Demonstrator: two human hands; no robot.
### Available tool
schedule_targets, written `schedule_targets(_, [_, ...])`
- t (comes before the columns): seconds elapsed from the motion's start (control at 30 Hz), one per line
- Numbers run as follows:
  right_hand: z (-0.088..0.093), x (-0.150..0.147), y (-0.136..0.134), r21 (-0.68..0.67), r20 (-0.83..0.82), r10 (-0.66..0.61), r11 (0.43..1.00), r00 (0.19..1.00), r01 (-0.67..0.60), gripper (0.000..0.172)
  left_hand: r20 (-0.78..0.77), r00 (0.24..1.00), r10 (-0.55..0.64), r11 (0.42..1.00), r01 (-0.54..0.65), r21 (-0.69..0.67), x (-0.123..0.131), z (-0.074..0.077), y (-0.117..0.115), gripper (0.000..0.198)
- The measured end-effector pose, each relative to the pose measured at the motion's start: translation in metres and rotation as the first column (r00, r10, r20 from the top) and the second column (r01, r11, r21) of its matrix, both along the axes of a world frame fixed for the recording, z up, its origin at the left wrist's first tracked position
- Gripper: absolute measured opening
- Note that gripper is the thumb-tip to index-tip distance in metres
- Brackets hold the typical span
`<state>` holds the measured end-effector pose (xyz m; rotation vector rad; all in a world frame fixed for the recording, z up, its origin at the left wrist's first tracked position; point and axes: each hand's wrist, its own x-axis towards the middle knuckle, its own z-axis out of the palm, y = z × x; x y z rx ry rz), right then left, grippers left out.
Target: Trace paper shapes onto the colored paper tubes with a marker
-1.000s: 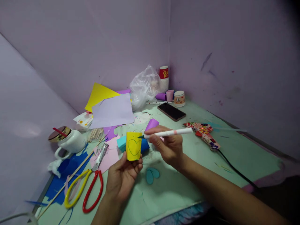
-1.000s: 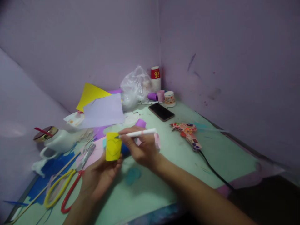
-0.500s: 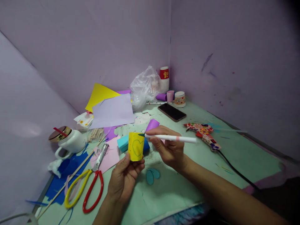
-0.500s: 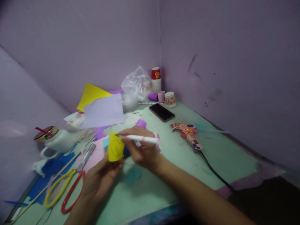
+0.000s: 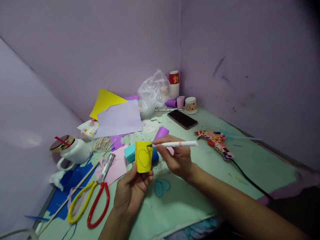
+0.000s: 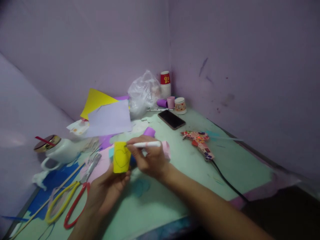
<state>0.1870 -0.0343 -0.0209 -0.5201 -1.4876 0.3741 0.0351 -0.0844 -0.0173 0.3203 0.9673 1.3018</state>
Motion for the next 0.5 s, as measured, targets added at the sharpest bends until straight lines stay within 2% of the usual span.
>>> schedule_targets(0.1, [-0.0003, 0.0016, -0.0006, -0.010, -0.040, -0.001, 1.000, 0.999, 0.001, 0.013, 0.004, 1.000, -0.005, 1.000, 0.005, -0.002, 0.0001, 0.0003, 0.0003, 0.030])
schedule_targets(0.5, [-0.0024, 0.0004, 0.0009, -0.007, 0.011, 0.011, 1.000, 1.000, -0.011, 0.011, -0.006, 1.000, -0.024, 1.000, 0.024, -0.012, -0.0014, 0.0009, -0.0006, 0.031])
